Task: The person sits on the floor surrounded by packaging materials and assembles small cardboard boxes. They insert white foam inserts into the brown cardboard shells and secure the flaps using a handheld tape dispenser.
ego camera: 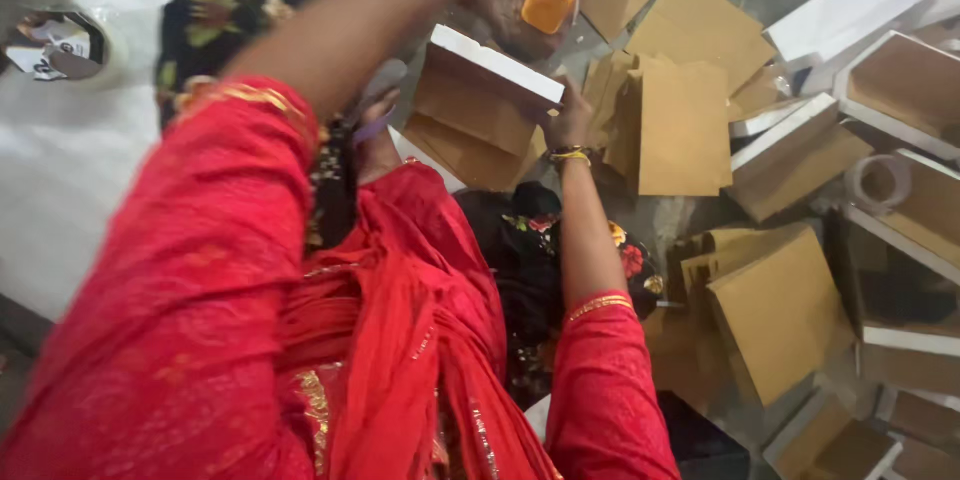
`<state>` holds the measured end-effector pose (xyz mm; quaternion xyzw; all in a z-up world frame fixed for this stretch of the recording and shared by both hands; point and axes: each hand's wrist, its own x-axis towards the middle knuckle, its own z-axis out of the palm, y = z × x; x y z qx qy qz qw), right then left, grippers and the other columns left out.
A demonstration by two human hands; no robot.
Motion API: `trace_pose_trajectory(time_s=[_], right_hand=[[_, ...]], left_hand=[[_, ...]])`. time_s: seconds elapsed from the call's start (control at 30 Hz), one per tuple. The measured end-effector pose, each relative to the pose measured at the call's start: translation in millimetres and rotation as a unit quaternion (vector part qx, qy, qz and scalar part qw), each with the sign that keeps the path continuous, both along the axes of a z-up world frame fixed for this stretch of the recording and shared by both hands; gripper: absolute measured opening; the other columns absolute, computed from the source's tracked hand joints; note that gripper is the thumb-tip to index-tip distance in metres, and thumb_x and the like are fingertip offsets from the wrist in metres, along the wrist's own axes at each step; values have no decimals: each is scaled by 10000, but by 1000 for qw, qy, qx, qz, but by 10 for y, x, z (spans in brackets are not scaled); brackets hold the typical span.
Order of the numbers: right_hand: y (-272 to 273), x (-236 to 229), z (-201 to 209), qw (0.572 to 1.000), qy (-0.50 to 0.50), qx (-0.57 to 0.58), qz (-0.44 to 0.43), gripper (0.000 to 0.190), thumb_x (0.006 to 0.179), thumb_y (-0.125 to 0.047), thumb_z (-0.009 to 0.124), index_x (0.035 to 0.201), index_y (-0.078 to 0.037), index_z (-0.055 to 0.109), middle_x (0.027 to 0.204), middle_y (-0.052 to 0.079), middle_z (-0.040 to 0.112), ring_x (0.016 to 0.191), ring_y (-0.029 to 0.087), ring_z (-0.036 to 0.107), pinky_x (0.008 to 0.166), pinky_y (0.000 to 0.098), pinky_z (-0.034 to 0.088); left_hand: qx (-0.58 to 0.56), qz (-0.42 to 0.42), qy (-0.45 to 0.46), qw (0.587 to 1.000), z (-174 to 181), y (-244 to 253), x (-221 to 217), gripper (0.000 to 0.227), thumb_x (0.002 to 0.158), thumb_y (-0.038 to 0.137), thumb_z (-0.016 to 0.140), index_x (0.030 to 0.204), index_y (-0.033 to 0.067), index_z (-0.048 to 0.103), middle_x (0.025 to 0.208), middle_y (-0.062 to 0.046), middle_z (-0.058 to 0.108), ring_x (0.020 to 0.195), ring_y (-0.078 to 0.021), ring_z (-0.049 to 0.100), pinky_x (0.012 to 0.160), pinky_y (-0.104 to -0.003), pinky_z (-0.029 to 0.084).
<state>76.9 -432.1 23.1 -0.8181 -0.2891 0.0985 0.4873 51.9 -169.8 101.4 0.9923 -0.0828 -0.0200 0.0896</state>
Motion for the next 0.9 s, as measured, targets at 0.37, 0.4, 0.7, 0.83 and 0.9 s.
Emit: trace_pose_trajectory(time_s=[0.37, 0.4, 0.7, 0.83, 0.9], right_hand=[[-316, -149, -11, 995, -66, -71, -16, 526, 803, -95, 843, 1270, -73, 603, 1094, 142, 753, 1001, 243, 756, 805, 349, 630], [-281, -160, 33, 996, -53, -61, -26, 532, 812, -101, 825, 1293, -91, 598, 1087, 137, 756, 993, 245, 764, 810, 348, 635], [-87, -407, 647, 961, -73, -253, -81, 546, 829, -305, 875, 1303, -181, 633, 972, 149, 757, 898, 309, 728, 789, 428, 571], [7, -429, 609, 992, -72, -100, -1, 554, 910, -311, 800, 1384, -116, 589, 1107, 168, 715, 945, 317, 693, 833, 399, 564], [54, -305, 319, 983, -168, -11, 72, 576, 1007, -284, 777, 1459, -27, 529, 1305, 223, 661, 1155, 354, 658, 933, 418, 537]], left_hand=[[26, 7, 64, 998, -262, -732, -297, 442, 983, 248, 484, 1415, 327, 540, 1315, -127, 593, 1239, -338, 559, 1001, -566, 391], [35, 12, 47, 998, -282, -784, -305, 432, 984, 262, 458, 1401, 345, 536, 1301, -127, 586, 1223, -344, 551, 999, -579, 372], [21, 5, -144, 989, -328, -726, -679, 412, 1030, 230, 473, 1383, 384, 618, 1207, -58, 631, 1145, -275, 596, 1014, -491, 399], [-5, 5, -195, 981, -240, -501, -815, 448, 972, 214, 496, 1337, 415, 660, 1116, -28, 648, 1042, -238, 598, 1009, -465, 388], [1, 30, -191, 981, -179, -259, -804, 439, 980, 220, 496, 1338, 421, 653, 1073, -20, 640, 1041, -227, 599, 1003, -471, 384]])
